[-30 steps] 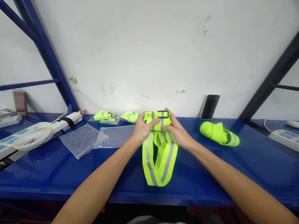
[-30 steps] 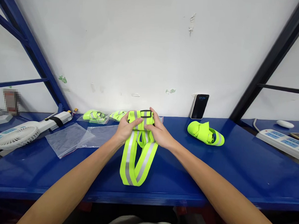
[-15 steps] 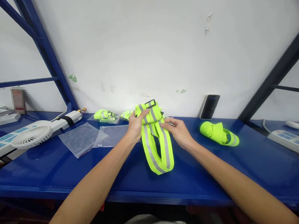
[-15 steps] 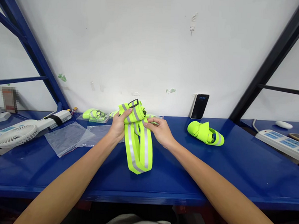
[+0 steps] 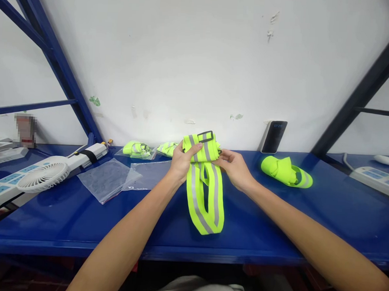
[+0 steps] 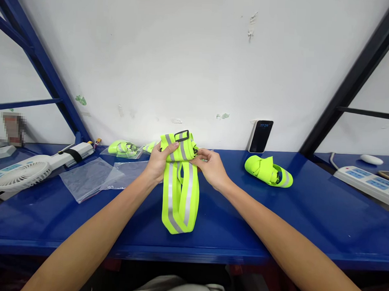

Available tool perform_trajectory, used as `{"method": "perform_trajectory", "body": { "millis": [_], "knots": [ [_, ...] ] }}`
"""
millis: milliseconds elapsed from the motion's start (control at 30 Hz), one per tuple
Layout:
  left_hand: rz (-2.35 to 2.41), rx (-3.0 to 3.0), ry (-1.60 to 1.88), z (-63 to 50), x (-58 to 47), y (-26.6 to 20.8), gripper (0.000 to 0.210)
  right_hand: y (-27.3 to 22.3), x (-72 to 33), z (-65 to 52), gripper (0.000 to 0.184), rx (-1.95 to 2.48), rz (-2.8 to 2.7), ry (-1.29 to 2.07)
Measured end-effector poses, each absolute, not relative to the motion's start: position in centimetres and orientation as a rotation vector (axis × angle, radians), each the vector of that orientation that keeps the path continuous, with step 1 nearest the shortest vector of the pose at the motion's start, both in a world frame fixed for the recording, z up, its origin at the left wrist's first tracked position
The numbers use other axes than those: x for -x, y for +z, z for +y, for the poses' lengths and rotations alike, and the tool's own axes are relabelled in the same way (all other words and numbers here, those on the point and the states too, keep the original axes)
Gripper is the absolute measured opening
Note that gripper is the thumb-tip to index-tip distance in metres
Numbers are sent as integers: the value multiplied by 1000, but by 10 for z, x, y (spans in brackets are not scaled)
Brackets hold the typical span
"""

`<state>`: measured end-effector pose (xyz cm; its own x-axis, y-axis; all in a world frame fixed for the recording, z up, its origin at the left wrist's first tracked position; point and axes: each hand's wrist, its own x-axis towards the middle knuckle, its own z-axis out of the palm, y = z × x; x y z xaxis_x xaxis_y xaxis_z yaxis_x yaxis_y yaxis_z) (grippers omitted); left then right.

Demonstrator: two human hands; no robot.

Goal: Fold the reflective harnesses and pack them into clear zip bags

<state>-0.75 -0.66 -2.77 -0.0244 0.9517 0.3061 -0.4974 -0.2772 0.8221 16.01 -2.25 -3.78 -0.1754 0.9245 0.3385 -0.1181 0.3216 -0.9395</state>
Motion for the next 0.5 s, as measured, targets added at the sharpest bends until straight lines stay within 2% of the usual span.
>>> {"method": "perform_trajectory", "body": {
  "millis": [100,500],
  "knots": [
    [598,-1071,1617,-4,10,-29,48,-37,-160,-24,18,732,-1419,1196],
    [571,-954,1483,-3,7,-33,48,-38,-161,-20,17,825,-1474,932]
  ]
}}
